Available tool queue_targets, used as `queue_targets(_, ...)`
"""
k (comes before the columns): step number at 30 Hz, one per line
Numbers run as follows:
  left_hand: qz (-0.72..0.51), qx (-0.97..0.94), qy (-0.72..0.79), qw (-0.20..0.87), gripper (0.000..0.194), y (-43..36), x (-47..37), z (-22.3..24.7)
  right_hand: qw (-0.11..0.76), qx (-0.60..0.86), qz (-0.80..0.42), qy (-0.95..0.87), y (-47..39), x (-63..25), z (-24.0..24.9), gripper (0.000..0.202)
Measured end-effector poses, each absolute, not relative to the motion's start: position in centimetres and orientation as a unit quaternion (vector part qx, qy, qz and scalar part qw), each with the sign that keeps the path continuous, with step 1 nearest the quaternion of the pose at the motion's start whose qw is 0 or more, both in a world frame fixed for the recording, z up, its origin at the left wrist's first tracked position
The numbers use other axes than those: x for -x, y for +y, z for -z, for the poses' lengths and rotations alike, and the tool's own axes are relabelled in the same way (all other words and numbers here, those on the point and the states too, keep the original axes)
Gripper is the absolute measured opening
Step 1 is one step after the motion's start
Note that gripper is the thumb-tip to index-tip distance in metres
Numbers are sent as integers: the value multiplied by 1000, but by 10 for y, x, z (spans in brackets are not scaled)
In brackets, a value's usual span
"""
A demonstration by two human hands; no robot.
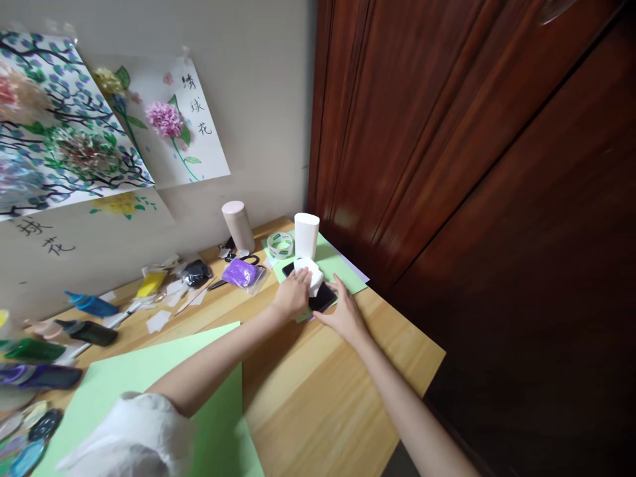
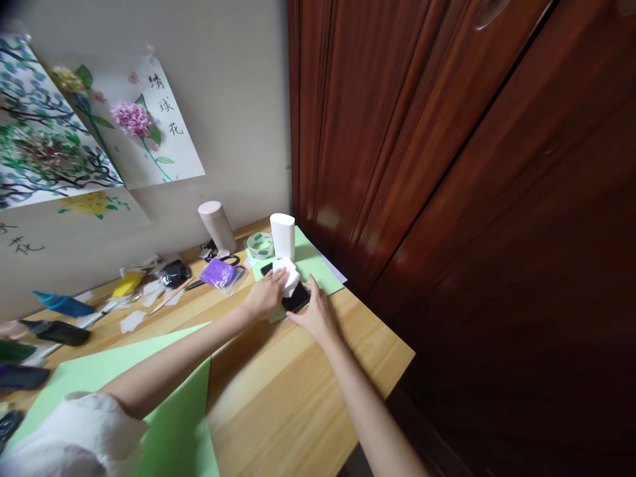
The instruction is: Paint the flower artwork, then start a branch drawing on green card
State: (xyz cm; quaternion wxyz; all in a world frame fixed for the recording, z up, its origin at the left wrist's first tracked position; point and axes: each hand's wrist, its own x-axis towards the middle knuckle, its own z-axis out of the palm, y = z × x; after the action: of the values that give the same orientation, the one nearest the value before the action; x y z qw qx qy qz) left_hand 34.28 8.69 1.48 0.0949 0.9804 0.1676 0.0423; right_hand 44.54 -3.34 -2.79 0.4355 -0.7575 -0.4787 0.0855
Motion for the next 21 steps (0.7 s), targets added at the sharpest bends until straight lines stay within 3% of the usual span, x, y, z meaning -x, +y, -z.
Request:
queue_targets(10, -17, -994, 77, 79, 56, 56, -318, -6, 407, 783, -96, -462, -35, -446, 28, 97)
queue_targets(16, -38, -980, 190, 51, 60, 103, -299, -9, 404, 764, -46, -502, -34, -447, 32, 93)
queue_targets(21, -49, -976, 206, 52, 56, 125, -309, -11, 372, 765, -10, -526, -33, -444, 31, 73)
